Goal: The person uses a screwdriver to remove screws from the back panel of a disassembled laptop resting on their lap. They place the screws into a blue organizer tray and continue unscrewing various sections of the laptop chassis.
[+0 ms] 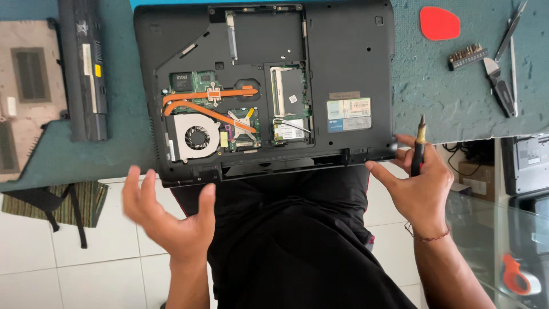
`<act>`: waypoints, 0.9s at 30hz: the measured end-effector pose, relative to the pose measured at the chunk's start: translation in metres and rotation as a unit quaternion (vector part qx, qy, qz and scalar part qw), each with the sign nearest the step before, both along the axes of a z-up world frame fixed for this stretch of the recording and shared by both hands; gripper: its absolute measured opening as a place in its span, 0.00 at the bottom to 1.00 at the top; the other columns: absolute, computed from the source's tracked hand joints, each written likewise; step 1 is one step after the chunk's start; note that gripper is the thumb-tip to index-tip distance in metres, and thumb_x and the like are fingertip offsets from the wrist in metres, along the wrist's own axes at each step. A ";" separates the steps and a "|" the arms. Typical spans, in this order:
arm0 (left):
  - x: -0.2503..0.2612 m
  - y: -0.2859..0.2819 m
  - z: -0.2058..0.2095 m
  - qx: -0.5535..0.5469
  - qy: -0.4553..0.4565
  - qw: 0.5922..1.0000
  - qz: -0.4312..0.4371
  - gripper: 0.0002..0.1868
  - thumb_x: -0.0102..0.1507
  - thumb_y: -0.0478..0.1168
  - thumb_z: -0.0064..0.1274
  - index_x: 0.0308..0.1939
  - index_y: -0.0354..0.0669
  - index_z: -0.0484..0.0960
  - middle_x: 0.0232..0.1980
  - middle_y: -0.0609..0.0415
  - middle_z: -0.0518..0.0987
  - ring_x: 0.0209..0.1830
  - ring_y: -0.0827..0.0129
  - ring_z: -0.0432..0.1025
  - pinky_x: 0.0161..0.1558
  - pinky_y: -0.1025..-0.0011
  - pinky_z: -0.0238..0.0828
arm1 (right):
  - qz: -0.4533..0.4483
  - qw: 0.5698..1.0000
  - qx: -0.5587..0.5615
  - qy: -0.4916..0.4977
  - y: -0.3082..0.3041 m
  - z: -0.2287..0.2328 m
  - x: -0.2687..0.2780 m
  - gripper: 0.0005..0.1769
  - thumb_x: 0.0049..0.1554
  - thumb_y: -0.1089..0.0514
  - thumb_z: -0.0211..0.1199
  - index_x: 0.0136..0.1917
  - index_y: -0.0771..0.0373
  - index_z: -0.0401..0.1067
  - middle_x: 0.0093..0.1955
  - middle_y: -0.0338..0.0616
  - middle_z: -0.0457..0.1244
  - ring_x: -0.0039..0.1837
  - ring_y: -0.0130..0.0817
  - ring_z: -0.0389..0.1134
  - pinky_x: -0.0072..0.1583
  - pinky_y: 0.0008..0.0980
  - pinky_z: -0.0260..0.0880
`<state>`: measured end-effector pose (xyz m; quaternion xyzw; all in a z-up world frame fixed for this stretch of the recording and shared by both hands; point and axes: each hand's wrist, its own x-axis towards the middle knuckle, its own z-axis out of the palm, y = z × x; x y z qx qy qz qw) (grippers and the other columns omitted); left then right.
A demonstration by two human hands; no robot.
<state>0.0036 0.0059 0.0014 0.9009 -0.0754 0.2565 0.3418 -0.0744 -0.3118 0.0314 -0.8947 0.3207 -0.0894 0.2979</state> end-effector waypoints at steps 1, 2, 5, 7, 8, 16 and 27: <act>-0.002 0.003 -0.002 0.001 -0.002 1.000 -0.001 0.36 0.59 0.53 0.57 0.60 0.32 0.63 0.65 0.35 0.61 0.67 0.43 0.56 0.67 0.48 0.55 | -0.001 1.000 0.001 -0.002 0.000 -0.001 -0.003 0.31 0.42 0.54 0.78 0.56 0.60 0.70 0.35 0.32 0.56 0.50 0.23 0.68 0.56 0.24 0.64; -0.002 0.005 -0.004 0.002 0.038 0.999 -0.030 0.44 0.55 0.57 0.58 0.64 0.34 0.57 0.69 0.36 0.57 0.71 0.42 0.51 0.71 0.45 0.49 | 0.010 1.000 -0.023 0.006 0.000 -0.002 -0.005 0.28 0.41 0.50 0.78 0.47 0.60 0.65 0.44 0.32 0.61 0.50 0.24 0.67 0.54 0.27 0.63; -0.003 0.004 -0.005 0.015 0.118 0.991 -0.057 0.57 0.48 0.64 0.60 0.69 0.37 0.51 0.73 0.36 0.52 0.76 0.40 0.43 0.71 0.36 0.36 | 0.022 1.000 -0.013 -0.010 0.007 -0.005 -0.008 0.33 0.41 0.48 0.77 0.52 0.61 0.63 0.45 0.33 0.60 0.51 0.28 0.69 0.49 0.26 0.63; -0.002 0.005 -0.008 0.026 0.156 0.986 -0.056 0.61 0.43 0.67 0.60 0.69 0.38 0.50 0.74 0.35 0.51 0.77 0.40 0.40 0.68 0.31 0.29 | 0.022 0.999 0.018 -0.035 0.011 -0.013 -0.009 0.41 0.41 0.51 0.76 0.66 0.62 0.66 0.35 0.34 0.52 0.51 0.33 0.71 0.46 0.21 0.64; -0.002 0.007 -0.012 0.009 0.148 0.988 -0.043 0.58 0.45 0.63 0.62 0.68 0.38 0.52 0.72 0.36 0.56 0.76 0.42 0.43 0.69 0.32 0.27 | 0.016 0.998 0.010 -0.058 0.012 -0.019 -0.011 0.38 0.42 0.52 0.77 0.64 0.63 0.67 0.35 0.33 0.51 0.47 0.27 0.64 0.46 0.21 0.61; 0.003 -0.001 -0.013 -0.084 0.054 0.994 -0.031 0.35 0.49 0.54 0.65 0.48 0.45 0.60 0.63 0.36 0.68 0.68 0.47 0.61 0.70 0.38 0.28 | -0.007 0.982 0.097 -0.163 0.011 -0.028 -0.011 0.35 0.41 0.63 0.76 0.60 0.70 0.68 0.31 0.30 0.43 0.49 0.25 0.62 0.61 0.28 0.70; 0.002 -0.011 0.027 -0.213 0.033 0.976 -0.042 0.34 0.45 0.36 0.67 0.35 0.43 0.52 0.64 0.19 0.63 0.17 0.86 0.43 0.19 0.82 0.32 | 0.043 0.976 0.069 -0.200 0.006 0.012 -0.007 0.34 0.42 0.67 0.75 0.30 0.61 0.44 0.62 0.59 0.62 0.53 0.31 0.64 0.49 0.27 0.61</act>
